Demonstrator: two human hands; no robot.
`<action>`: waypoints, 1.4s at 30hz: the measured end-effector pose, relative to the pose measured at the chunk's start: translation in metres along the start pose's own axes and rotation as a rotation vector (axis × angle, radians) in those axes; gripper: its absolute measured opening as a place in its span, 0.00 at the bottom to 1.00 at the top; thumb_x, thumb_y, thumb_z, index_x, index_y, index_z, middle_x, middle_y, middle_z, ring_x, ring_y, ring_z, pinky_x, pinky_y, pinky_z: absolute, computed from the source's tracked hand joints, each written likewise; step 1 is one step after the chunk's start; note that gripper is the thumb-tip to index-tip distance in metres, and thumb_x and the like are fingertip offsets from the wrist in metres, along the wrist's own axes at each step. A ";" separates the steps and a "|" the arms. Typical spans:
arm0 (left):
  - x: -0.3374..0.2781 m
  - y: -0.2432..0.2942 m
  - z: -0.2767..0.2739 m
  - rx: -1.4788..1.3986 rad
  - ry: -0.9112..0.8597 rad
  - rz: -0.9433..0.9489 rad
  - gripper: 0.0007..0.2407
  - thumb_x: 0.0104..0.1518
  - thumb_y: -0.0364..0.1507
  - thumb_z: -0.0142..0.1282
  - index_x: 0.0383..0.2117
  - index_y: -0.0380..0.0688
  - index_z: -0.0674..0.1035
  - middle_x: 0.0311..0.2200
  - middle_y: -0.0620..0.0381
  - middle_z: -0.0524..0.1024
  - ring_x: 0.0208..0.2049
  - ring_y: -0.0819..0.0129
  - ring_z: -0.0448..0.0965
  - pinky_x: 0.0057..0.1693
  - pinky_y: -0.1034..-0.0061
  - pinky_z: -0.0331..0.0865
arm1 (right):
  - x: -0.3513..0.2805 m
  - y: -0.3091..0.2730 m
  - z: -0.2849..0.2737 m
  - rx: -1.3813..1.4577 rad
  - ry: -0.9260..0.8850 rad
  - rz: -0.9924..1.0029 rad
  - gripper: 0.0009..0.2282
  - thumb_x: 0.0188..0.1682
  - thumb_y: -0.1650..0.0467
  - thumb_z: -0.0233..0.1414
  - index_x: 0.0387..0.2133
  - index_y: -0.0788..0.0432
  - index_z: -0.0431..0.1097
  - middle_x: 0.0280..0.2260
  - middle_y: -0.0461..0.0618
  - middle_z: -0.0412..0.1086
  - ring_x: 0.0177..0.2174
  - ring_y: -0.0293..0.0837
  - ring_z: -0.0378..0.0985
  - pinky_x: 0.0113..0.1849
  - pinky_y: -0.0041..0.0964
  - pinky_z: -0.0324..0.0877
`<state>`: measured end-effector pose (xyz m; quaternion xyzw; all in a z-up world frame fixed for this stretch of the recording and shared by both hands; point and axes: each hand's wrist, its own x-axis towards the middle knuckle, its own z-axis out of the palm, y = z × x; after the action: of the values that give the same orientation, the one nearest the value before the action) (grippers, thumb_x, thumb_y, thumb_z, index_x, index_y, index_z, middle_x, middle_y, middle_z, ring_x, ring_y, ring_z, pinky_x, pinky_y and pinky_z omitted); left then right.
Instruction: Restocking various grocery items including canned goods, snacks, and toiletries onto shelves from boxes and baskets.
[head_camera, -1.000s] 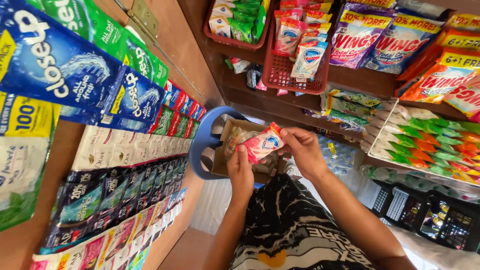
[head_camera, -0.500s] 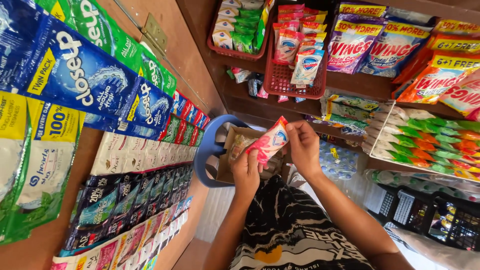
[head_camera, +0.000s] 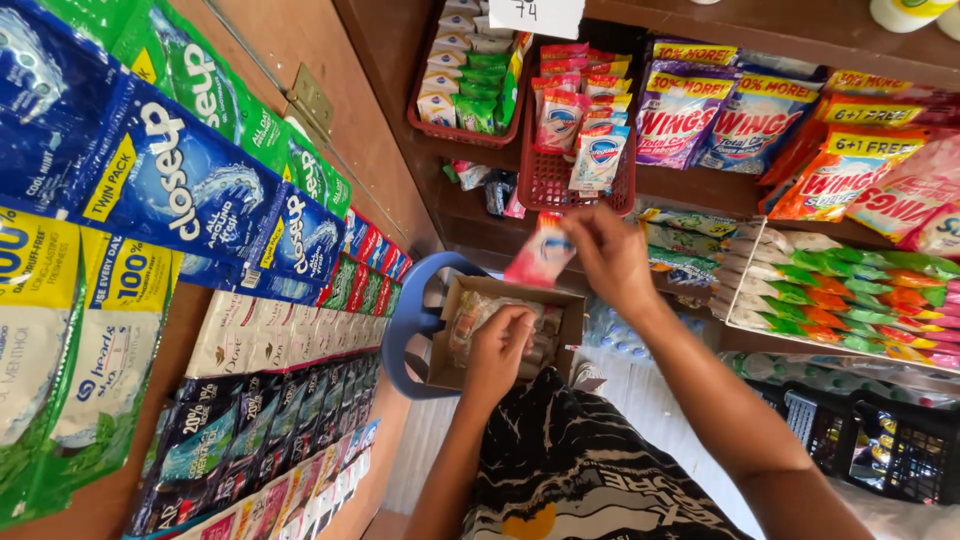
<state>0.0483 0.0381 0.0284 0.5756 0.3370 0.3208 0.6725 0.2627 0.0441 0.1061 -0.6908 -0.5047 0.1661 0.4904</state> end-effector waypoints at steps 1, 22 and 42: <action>0.000 0.002 -0.003 -0.002 -0.005 0.004 0.08 0.66 0.29 0.54 0.41 0.36 0.80 0.28 0.58 0.77 0.27 0.79 0.75 0.35 0.81 0.73 | 0.017 -0.001 -0.006 -0.004 0.005 -0.002 0.06 0.56 0.72 0.56 0.37 0.65 0.73 0.30 0.51 0.76 0.29 0.36 0.76 0.31 0.33 0.72; -0.029 -0.015 -0.036 0.157 0.168 -0.047 0.06 0.62 0.29 0.58 0.37 0.38 0.79 0.28 0.59 0.77 0.29 0.78 0.75 0.34 0.82 0.68 | 0.166 0.064 0.007 -0.901 -0.033 -0.489 0.09 0.50 0.64 0.61 0.35 0.57 0.77 0.46 0.54 0.73 0.50 0.56 0.71 0.49 0.54 0.68; -0.031 -0.043 -0.047 0.160 0.177 -0.055 0.06 0.62 0.28 0.59 0.39 0.39 0.79 0.29 0.61 0.77 0.30 0.78 0.74 0.37 0.83 0.68 | 0.131 0.033 -0.010 -0.699 -0.087 -0.488 0.17 0.47 0.71 0.62 0.51 0.60 0.74 0.52 0.58 0.71 0.52 0.60 0.71 0.51 0.54 0.65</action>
<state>-0.0064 0.0337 -0.0169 0.5875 0.4351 0.3238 0.6006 0.3445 0.1517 0.1171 -0.6682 -0.6994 -0.1070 0.2300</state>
